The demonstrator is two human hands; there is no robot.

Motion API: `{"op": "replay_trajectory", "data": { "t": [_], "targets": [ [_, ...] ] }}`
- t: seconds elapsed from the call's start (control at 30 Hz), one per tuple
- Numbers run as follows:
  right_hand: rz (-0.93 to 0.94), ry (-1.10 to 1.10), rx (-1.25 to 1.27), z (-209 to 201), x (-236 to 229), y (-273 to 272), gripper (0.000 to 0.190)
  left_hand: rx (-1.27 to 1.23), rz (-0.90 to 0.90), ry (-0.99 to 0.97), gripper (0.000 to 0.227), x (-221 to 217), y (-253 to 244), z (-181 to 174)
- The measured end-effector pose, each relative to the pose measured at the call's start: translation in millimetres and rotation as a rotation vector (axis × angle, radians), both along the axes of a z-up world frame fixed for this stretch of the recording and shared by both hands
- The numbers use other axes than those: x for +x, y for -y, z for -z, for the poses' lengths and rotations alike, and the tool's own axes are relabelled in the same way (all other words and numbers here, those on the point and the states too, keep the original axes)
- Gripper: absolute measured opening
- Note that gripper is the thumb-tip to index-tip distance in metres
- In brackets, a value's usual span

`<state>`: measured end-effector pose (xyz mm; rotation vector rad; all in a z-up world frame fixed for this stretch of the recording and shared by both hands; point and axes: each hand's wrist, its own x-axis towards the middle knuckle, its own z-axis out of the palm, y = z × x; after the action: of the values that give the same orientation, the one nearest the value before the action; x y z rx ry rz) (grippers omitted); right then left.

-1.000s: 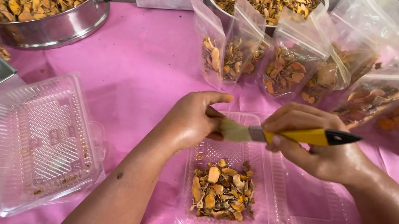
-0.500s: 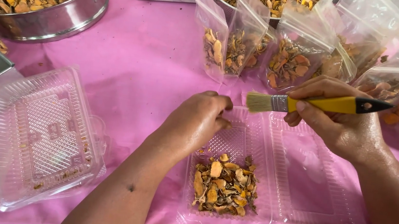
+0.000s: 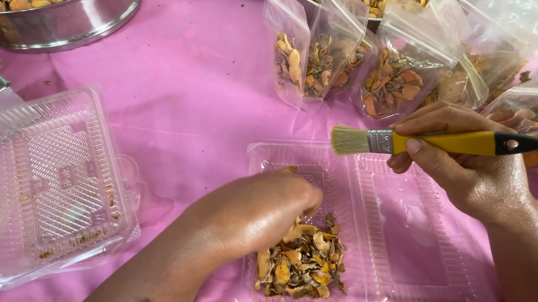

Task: Manually sorting dried tea pieces and packaging them into small plastic bags on a table.

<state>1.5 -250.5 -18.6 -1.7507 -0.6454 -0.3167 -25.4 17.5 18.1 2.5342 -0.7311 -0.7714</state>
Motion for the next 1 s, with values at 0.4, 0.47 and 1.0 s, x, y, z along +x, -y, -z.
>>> {"op": "replay_trajectory", "data": {
  "t": [0.4,0.47,1.0],
  "targets": [
    [-0.267,0.209,0.154,7,15,10,0.016,-0.25,-0.26,-0.114,0.023,18,-4,-11],
    [-0.331,0.231,0.135,4,6,9,0.014,-0.32,-0.351,-0.1,0.022,18,0,-23],
    [-0.125,0.25,-0.283,10,3,8,0.012,-0.709,-0.534,-0.166,0.028,46,2,6]
  ]
}}
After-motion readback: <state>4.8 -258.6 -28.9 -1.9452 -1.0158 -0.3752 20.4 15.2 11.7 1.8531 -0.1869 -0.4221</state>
